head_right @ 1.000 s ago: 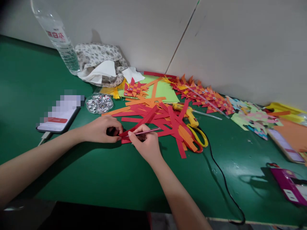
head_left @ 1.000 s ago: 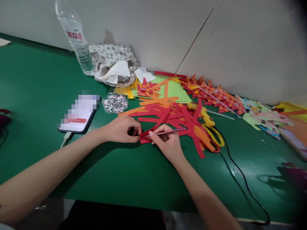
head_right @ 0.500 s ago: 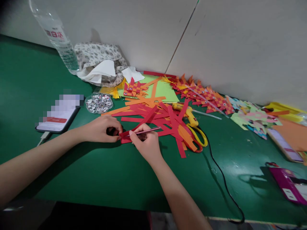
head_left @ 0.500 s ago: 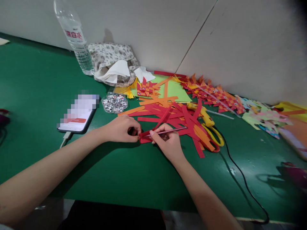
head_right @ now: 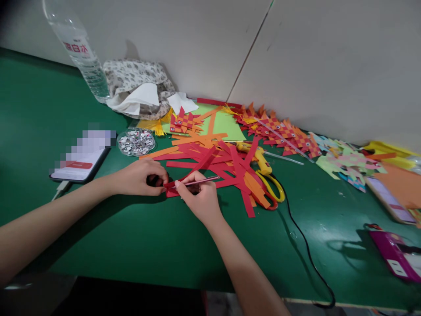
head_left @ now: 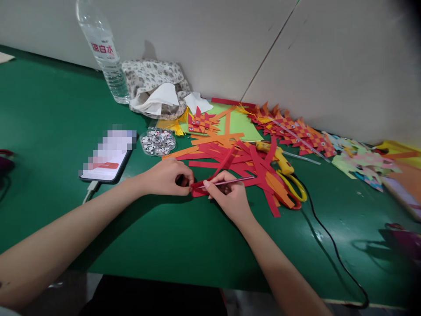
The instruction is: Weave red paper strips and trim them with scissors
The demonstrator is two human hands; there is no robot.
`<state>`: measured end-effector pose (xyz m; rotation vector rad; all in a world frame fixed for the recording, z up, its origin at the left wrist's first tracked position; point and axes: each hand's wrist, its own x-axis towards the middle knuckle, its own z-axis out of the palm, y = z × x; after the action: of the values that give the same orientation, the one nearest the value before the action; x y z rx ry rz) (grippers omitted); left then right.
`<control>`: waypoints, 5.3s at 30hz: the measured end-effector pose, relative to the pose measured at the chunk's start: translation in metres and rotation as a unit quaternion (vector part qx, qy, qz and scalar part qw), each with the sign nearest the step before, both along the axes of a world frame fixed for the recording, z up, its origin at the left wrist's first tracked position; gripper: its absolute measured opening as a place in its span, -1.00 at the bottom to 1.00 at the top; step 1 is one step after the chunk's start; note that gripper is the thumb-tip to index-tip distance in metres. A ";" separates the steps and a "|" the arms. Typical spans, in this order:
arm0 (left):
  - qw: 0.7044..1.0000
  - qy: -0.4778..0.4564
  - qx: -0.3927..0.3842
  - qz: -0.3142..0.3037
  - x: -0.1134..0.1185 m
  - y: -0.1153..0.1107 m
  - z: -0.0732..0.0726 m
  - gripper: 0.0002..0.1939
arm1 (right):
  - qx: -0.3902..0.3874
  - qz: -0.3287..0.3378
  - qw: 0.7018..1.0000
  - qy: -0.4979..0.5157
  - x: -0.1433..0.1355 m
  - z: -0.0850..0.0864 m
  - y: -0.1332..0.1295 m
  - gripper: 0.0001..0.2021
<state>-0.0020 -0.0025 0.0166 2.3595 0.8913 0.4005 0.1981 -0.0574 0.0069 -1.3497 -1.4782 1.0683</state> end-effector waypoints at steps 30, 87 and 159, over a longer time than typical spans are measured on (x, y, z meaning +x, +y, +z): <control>1.000 0.005 -0.006 0.004 0.000 0.000 0.002 -0.92 | 0.005 -0.022 1.000 0.001 0.002 -0.002 0.000 -0.78; 0.929 -0.195 -0.233 0.211 0.020 -0.015 -0.001 -0.64 | 0.374 -0.026 0.909 -0.184 0.002 -0.005 -0.012 -0.72; 0.985 0.008 0.164 0.054 0.005 -0.010 -0.003 -0.78 | 0.213 -0.238 0.935 0.156 0.028 0.013 0.004 -0.86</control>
<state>0.0034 -0.0123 0.0137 2.6195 1.0297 0.6140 0.2260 -0.0532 0.0200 -1.0855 -0.9968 0.5716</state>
